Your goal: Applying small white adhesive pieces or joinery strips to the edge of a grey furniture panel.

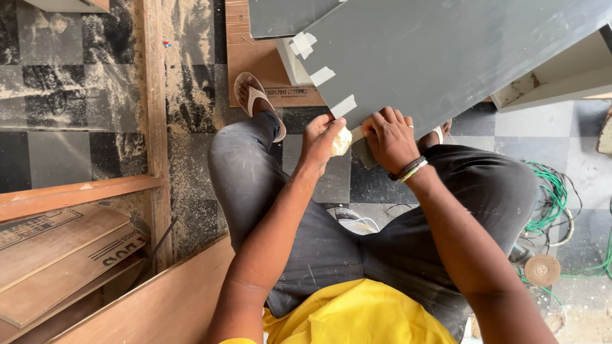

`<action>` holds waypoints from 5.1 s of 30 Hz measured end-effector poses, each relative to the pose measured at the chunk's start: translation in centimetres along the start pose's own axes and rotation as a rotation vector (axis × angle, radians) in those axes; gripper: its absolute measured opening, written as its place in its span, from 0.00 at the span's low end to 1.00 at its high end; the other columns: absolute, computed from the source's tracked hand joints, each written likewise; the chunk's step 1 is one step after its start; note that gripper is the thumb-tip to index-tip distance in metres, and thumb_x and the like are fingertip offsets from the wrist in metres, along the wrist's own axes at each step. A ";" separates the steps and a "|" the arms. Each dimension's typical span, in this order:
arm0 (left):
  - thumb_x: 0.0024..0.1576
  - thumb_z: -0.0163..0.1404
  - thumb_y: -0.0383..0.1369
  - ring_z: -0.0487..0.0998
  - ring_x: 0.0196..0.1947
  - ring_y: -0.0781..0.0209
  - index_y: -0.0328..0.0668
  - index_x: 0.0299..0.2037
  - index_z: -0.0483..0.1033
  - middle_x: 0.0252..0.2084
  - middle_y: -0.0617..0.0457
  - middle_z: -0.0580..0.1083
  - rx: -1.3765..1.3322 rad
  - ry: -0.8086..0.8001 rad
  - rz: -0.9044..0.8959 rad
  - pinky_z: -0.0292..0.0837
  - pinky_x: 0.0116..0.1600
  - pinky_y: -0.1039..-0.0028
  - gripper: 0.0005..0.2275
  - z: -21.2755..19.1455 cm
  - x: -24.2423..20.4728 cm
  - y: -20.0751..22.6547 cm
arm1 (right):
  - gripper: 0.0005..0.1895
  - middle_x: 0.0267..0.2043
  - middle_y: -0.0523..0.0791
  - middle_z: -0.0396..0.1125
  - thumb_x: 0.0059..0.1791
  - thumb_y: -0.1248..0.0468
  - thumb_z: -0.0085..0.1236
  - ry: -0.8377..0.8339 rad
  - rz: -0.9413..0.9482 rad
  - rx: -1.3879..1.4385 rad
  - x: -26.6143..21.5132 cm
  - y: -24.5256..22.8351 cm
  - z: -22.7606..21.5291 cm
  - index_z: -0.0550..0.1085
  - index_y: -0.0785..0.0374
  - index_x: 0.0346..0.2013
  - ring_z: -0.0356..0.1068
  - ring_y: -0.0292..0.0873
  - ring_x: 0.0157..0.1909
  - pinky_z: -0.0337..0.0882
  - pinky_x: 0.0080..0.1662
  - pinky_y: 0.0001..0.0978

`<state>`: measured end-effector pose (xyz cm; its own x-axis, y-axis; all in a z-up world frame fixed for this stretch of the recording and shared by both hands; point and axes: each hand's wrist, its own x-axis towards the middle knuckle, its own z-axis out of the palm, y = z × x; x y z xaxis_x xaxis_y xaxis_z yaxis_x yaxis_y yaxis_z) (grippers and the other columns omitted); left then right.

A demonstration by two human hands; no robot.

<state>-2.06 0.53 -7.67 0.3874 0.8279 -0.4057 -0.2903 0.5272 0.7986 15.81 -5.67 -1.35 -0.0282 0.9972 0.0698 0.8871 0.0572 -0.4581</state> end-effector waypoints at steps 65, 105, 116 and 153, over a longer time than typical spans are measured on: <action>0.52 0.59 0.37 0.82 0.45 0.58 0.30 0.51 0.75 0.46 0.44 0.80 0.573 -0.111 0.021 0.79 0.48 0.71 0.21 -3.1 1.0 2.8 | 0.14 0.37 0.46 0.71 0.51 0.66 0.57 -0.113 0.185 0.566 -4.0 -3.5 3.1 0.72 0.65 0.51 0.72 0.43 0.36 0.73 0.40 0.37; 0.52 0.62 0.44 0.82 0.38 0.52 0.48 0.37 0.83 0.38 0.47 0.81 1.423 0.338 -0.072 0.77 0.43 0.63 0.12 -6.2 6.1 -3.4 | 0.20 0.42 0.44 0.75 0.53 0.55 0.56 -0.242 0.167 0.671 -3.8 0.9 -6.6 0.74 0.66 0.54 0.73 0.36 0.43 0.74 0.45 0.30; 0.59 0.61 0.36 0.81 0.37 0.55 0.38 0.36 0.78 0.36 0.51 0.78 0.837 0.011 0.770 0.76 0.42 0.68 0.09 1.9 -3.0 6.4 | 0.23 0.53 0.45 0.68 0.52 0.59 0.61 0.002 0.094 0.907 -3.0 -1.3 -2.7 0.70 0.67 0.58 0.72 0.37 0.53 0.74 0.54 0.31; 0.56 0.59 0.56 0.71 0.66 0.56 0.31 0.70 0.63 0.71 0.47 0.63 0.297 -0.324 0.497 0.73 0.67 0.69 0.41 4.8 -4.3 6.2 | 0.28 0.57 0.43 0.66 0.59 0.48 0.44 0.001 0.132 1.418 -1.4 -1.0 0.3 0.59 0.64 0.67 0.70 0.37 0.57 0.74 0.55 0.30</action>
<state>-1.33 -0.68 1.10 0.5269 0.8348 0.1596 -0.2666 -0.0159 0.9637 14.84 -7.14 -1.25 0.0176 0.9990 -0.0420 -0.3215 -0.0341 -0.9463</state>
